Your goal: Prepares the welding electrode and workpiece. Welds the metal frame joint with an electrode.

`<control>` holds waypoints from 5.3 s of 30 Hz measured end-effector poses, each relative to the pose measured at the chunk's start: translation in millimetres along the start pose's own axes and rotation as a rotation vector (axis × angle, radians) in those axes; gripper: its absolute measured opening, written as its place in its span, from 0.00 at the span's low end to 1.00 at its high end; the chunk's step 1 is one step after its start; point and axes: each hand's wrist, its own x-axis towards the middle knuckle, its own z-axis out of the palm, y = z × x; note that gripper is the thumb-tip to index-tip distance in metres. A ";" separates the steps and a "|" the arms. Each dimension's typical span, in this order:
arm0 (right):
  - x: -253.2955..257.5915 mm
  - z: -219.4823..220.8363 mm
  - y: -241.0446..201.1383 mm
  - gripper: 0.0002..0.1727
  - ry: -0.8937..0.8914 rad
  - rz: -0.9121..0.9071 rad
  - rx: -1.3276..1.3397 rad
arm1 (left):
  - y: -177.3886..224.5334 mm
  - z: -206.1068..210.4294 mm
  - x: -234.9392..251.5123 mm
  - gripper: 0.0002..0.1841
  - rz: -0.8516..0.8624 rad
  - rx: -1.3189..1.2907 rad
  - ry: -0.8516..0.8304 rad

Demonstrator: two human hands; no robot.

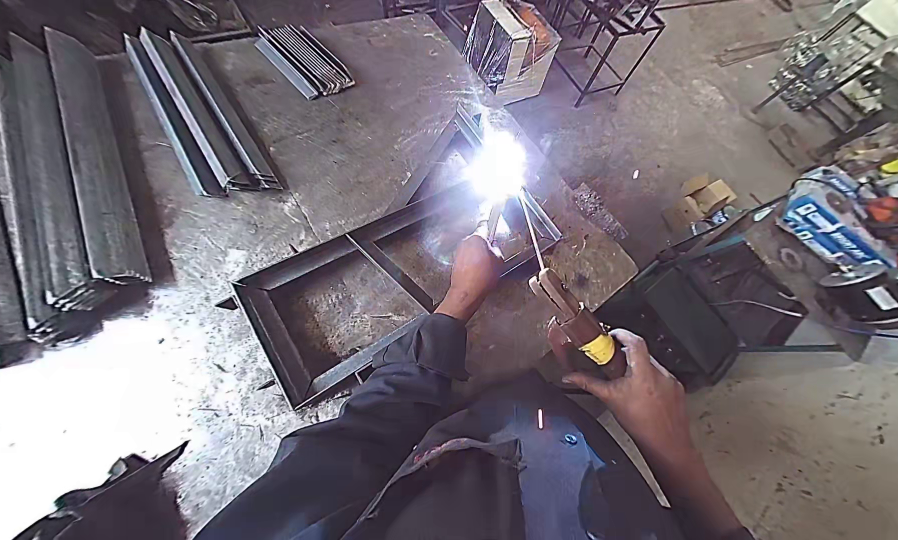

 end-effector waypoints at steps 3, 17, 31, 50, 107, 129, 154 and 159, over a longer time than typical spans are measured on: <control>-0.4 0.6 -0.2 0.58 -0.016 0.020 0.000 | -4.1 3.7 -3.6 0.12 0.017 -0.002 0.030; -8.9 -1.7 7.7 0.59 -0.020 0.049 0.105 | 5.3 -2.0 4.9 0.18 -0.079 0.006 -0.039; 2.8 6.3 6.5 0.59 -0.037 0.022 0.087 | 2.6 1.0 -1.0 0.15 -0.032 -0.009 0.005; 2.7 3.3 6.9 0.58 -0.063 0.059 0.053 | 9.0 -4.2 -6.8 0.15 -0.009 0.022 -0.004; 113.7 -4.5 174.7 0.34 -0.263 -0.325 0.822 | 20.6 26.2 4.6 0.19 -0.269 0.161 0.284; 115.8 -5.3 167.8 0.33 -0.242 -0.343 0.766 | 13.4 30.1 4.4 0.16 -0.328 0.171 0.304; 107.9 4.0 169.2 0.34 -0.246 -0.265 0.903 | 16.1 30.8 5.5 0.20 -0.300 0.197 0.302; 108.1 6.6 168.4 0.34 -0.260 -0.245 0.928 | 15.0 31.8 5.3 0.15 -0.345 0.170 0.305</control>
